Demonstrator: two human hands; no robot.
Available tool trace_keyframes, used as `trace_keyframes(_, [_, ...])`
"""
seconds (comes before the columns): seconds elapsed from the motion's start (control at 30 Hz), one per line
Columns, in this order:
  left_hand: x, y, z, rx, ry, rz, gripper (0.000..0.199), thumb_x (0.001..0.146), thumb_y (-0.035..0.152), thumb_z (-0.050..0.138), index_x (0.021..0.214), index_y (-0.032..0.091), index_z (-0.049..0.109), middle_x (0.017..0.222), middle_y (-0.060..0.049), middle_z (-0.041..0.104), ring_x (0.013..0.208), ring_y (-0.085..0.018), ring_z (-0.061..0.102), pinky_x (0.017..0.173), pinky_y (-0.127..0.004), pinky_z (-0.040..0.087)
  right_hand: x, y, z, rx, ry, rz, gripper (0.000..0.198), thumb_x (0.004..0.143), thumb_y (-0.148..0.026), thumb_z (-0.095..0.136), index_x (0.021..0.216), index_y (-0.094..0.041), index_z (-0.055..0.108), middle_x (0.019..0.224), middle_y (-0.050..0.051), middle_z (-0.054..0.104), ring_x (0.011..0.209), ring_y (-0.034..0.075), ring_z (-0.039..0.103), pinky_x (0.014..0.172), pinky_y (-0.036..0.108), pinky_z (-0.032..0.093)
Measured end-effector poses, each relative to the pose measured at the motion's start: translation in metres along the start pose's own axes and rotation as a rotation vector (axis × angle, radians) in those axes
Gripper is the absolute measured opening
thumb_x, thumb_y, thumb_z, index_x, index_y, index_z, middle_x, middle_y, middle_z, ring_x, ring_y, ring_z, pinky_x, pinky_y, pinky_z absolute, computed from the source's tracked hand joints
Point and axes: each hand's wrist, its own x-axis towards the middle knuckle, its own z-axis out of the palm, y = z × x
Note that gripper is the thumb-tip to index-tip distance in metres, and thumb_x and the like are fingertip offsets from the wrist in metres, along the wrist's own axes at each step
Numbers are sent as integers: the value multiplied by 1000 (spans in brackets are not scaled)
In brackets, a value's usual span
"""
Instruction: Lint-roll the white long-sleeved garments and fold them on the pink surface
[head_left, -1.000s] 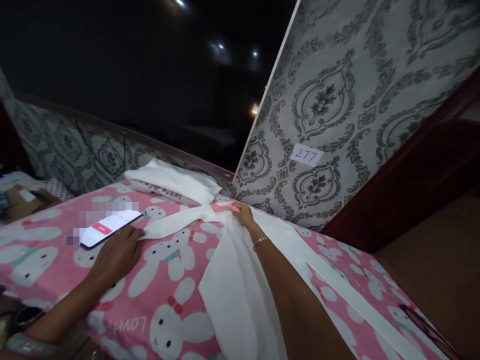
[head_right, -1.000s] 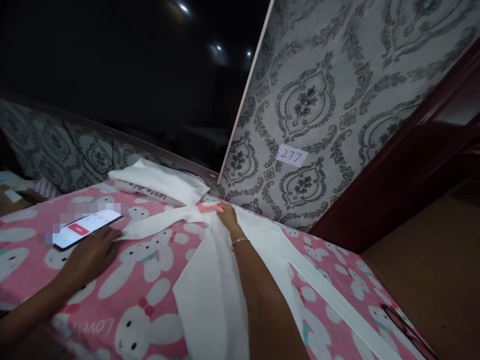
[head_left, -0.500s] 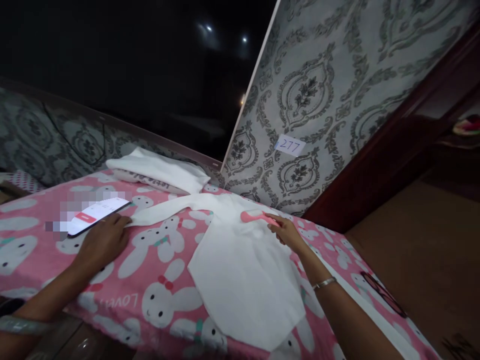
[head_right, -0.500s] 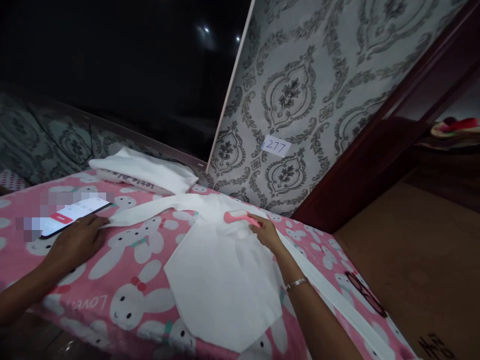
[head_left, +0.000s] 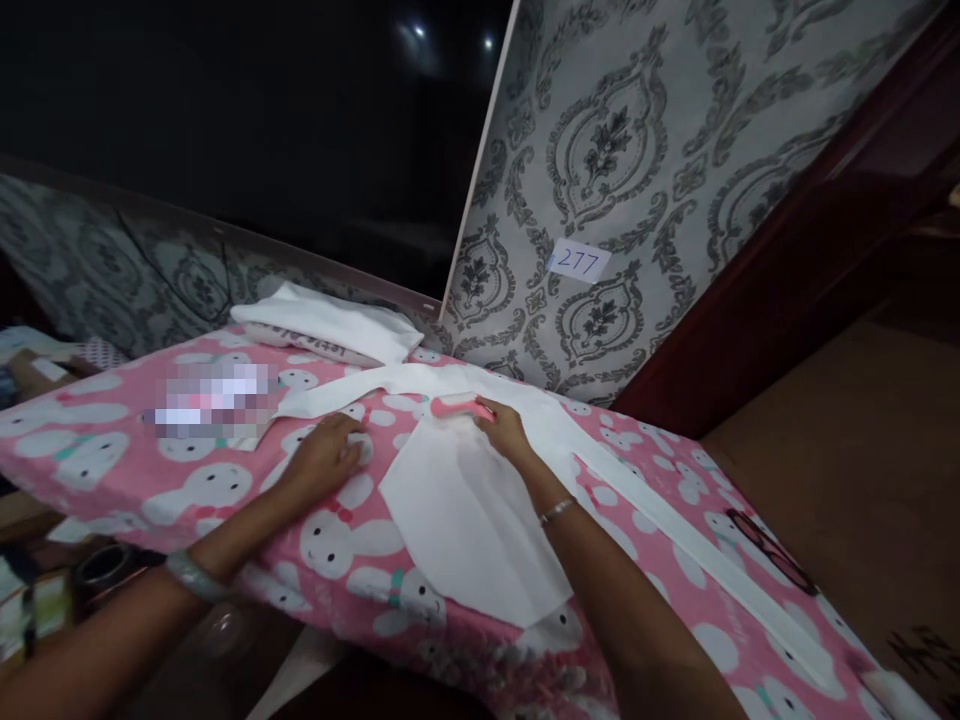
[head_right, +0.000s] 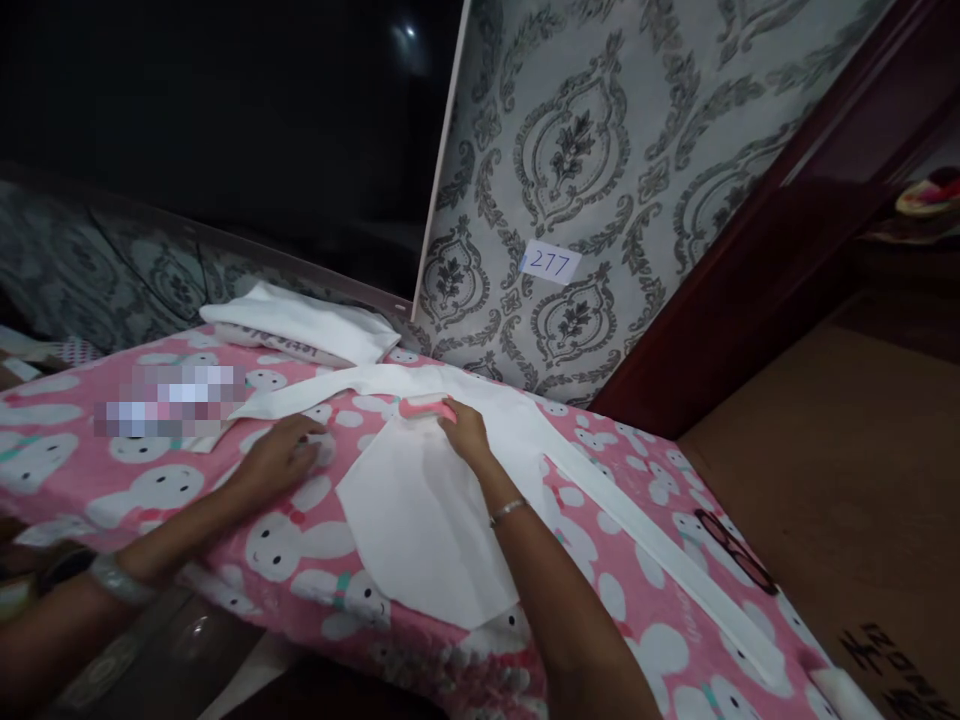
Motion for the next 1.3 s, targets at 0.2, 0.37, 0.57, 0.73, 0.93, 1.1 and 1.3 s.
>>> trace_keyframes(0.2, [-3, 40, 32, -123, -140, -24, 36, 82, 31, 48, 111, 16, 63, 108, -12, 67, 101, -25, 62, 87, -38, 50, -26, 2, -10, -84, -40, -19, 46, 79, -9, 61, 122, -19, 71, 127, 9, 70, 120, 27, 63, 105, 38, 46])
trace_keyframes(0.37, [0, 44, 35, -31, -199, -66, 29, 84, 31, 45, 101, 17, 64, 101, -10, 68, 96, -25, 62, 83, -37, 48, -132, 49, -80, -85, -73, 10, 48, 77, -13, 62, 123, -22, 71, 126, 8, 70, 115, 30, 66, 103, 43, 47])
trace_keyframes(0.57, [6, 44, 44, 79, -196, -34, 23, 85, 37, 46, 83, 20, 61, 86, -7, 66, 86, -24, 61, 74, -36, 46, -230, 59, -156, -82, -185, 185, 43, 80, -28, 64, 122, -28, 72, 123, 7, 70, 110, 32, 68, 96, 42, 52])
trace_keyframes(0.73, [6, 45, 48, 144, -146, -23, 24, 84, 40, 47, 77, 20, 60, 83, -8, 65, 84, -25, 60, 72, -36, 46, -195, 42, -134, -93, -57, 132, 46, 81, -24, 64, 126, -27, 69, 129, 5, 68, 113, 29, 67, 97, 39, 50])
trace_keyframes(0.93, [3, 46, 43, 84, -143, -38, 20, 80, 36, 47, 74, 20, 59, 82, -8, 65, 81, -24, 60, 67, -34, 43, -105, 20, -41, -41, 44, 31, 48, 83, -18, 64, 130, -22, 66, 129, 5, 68, 120, 24, 63, 106, 38, 45])
trace_keyframes(1.1, [3, 45, 44, 27, -122, -57, 19, 77, 37, 47, 73, 21, 57, 81, -8, 65, 79, -24, 59, 67, -34, 41, -135, 23, -42, -134, -15, -10, 49, 84, -17, 58, 133, -21, 64, 130, 8, 67, 117, 26, 65, 101, 39, 49])
trace_keyframes(1.3, [3, 44, 45, -8, -118, -38, 18, 75, 37, 45, 70, 22, 54, 79, -8, 64, 76, -24, 57, 67, -35, 40, -239, 43, -138, -168, -219, 90, 47, 86, -28, 56, 132, -24, 65, 125, 8, 70, 105, 27, 70, 89, 36, 53])
